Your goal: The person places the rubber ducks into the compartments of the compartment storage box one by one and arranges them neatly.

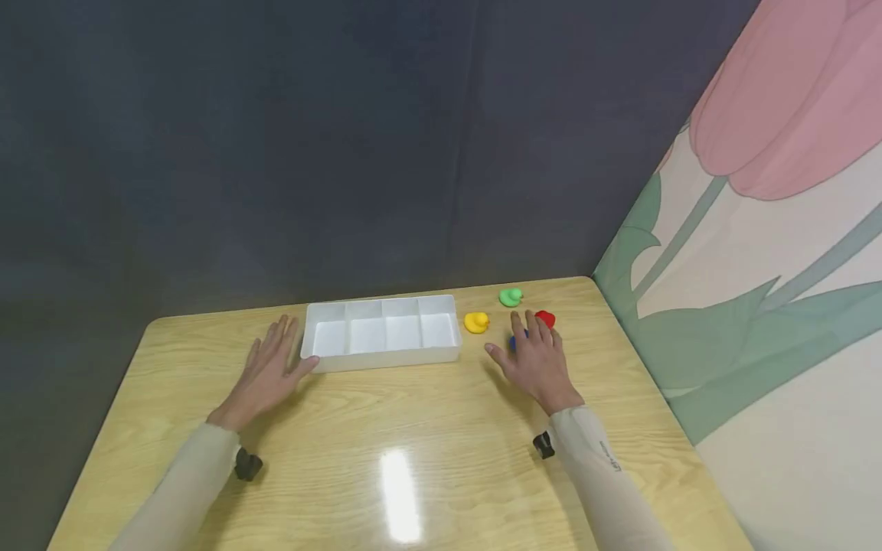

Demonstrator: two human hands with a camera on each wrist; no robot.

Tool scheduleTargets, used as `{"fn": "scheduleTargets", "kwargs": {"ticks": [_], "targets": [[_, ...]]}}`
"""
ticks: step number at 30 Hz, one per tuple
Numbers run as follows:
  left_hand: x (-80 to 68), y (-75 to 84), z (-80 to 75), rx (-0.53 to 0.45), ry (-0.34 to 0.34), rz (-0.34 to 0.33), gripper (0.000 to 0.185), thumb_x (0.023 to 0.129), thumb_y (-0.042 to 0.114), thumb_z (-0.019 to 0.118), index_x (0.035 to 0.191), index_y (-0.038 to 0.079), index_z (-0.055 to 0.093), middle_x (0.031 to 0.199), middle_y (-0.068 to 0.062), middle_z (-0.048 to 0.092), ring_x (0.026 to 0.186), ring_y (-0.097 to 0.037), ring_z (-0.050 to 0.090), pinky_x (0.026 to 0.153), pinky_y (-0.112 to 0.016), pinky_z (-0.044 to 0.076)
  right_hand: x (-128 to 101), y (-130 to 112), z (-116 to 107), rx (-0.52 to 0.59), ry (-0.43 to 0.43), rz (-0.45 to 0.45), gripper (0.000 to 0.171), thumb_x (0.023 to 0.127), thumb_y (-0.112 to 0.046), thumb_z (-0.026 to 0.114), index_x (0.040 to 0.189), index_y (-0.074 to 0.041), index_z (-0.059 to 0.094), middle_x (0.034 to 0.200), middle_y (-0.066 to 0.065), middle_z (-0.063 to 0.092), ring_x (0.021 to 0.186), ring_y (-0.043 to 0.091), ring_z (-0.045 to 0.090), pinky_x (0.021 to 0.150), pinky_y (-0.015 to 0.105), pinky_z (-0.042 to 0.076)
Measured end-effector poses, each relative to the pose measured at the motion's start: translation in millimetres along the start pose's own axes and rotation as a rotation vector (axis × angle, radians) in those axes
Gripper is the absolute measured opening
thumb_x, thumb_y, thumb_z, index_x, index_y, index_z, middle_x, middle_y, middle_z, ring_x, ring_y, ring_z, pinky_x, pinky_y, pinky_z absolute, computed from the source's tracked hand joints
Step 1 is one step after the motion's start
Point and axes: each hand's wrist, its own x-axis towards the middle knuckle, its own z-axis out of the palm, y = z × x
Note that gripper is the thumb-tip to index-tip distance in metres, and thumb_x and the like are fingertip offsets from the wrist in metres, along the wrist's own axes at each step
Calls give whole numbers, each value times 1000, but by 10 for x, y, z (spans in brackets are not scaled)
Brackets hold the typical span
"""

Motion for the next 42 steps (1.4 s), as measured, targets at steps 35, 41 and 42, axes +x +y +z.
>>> {"fn": "scheduleTargets", "kwargs": {"ticks": [35,41,42], "targets": [[71,98,135,-75,-7,-32,91,97,66,41,161,17,-3,169,-6,-6,157,-38,3,123,-64,4,44,281,220,72,-23,99,59,94,-16,64,147,-3,42,138,29,52,122,48,55,99,62,49],[78,93,139,-74,-12,-39,91,96,69,39,161,20,-2,169,-7,-4,157,-38,3,123,-64,4,69,274,219,46,-11,93,57,92,-14,66,145,-4,46,136,29,54,119,48,58,94,61,51],[81,94,139,-75,-11,-40,91,96,69,40,161,20,-2,169,-7,-4,157,-38,3,123,-64,4,72,272,217,46,-12,95,57,92,-14,67,145,-5,47,136,29,54,119,48,58,94,61,52]]}}
